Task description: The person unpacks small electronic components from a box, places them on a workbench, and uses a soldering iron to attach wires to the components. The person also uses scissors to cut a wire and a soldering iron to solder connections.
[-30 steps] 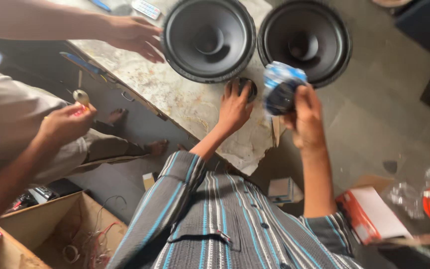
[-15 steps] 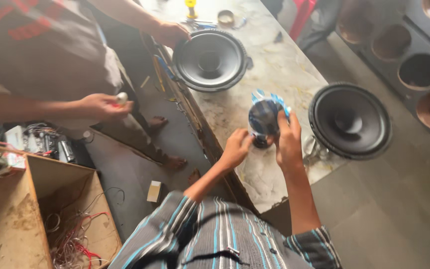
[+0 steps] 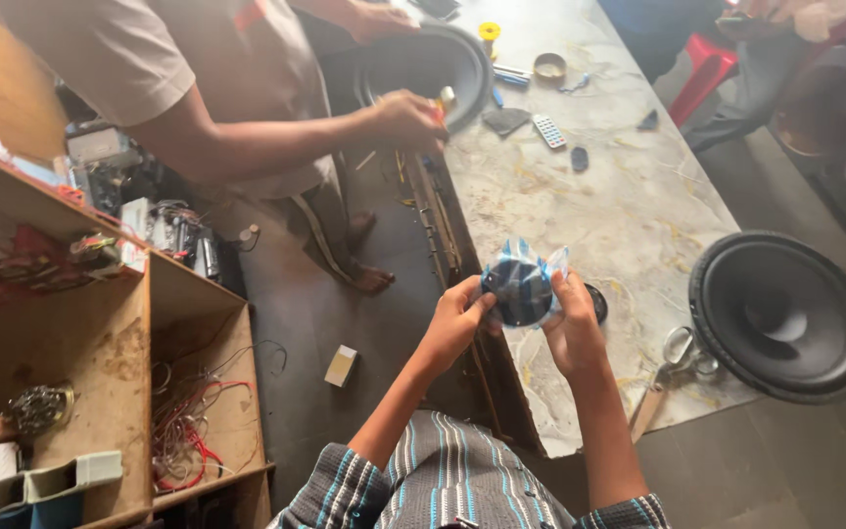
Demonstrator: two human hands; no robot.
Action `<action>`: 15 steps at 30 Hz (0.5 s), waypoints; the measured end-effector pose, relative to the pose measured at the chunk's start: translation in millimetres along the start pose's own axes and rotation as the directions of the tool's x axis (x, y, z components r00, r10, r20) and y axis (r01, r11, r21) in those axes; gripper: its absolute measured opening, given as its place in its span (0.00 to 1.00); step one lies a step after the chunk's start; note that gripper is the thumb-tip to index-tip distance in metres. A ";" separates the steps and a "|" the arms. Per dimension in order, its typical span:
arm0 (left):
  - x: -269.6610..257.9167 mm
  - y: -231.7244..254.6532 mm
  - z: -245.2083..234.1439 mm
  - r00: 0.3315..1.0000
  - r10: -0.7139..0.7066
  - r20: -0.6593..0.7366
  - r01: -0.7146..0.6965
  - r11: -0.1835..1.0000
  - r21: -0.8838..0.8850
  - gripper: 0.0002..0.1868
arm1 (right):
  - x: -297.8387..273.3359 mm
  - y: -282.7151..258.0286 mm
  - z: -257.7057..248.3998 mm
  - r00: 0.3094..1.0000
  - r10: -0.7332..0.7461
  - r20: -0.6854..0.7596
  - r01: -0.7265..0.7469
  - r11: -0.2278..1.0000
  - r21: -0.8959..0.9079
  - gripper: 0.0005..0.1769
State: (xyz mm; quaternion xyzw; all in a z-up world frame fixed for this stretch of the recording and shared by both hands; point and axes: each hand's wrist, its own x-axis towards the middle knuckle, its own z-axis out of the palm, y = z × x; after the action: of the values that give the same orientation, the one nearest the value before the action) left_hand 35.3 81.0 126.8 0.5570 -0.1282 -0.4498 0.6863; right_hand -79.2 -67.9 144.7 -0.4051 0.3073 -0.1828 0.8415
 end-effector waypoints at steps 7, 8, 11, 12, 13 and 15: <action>2.6 -2.2 -31.7 0.954 -0.045 -0.296 0.132 0.950 0.283 0.16 | 11.5 75.9 -54.0 0.997 0.063 -0.040 -0.059 0.993 0.101 0.06; 4.8 -4.5 -32.9 0.944 0.086 -0.317 0.031 0.938 0.345 0.16 | 9.9 92.4 -62.5 0.997 0.074 -0.030 -0.070 0.989 0.133 0.05; 18.3 1.3 -28.0 0.868 0.410 -0.280 -0.262 0.858 0.442 0.15 | 15.3 119.2 -68.9 0.987 0.153 -0.041 -0.139 0.962 0.236 0.06; 20.3 7.1 -26.2 0.849 0.470 -0.242 -0.351 0.844 0.405 0.12 | 17.4 123.2 -64.0 0.972 0.223 -0.069 -0.196 0.941 0.275 0.08; 21.8 14.3 -24.3 0.824 0.528 -0.207 -0.436 0.823 0.364 0.09 | 20.1 124.3 -57.9 0.952 0.292 -0.095 -0.249 0.916 0.315 0.11; 21.9 30.9 -23.7 0.859 0.486 -0.159 -0.410 0.840 0.355 0.08 | 28.0 121.1 -43.8 0.961 0.275 0.002 -0.259 0.902 0.346 0.13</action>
State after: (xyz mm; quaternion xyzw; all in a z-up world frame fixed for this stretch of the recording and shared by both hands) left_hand 78.4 78.9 138.7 0.6619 -0.2396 -0.1784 0.6875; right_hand -80.5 -35.1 17.0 -0.2021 0.3430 -0.1258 0.9086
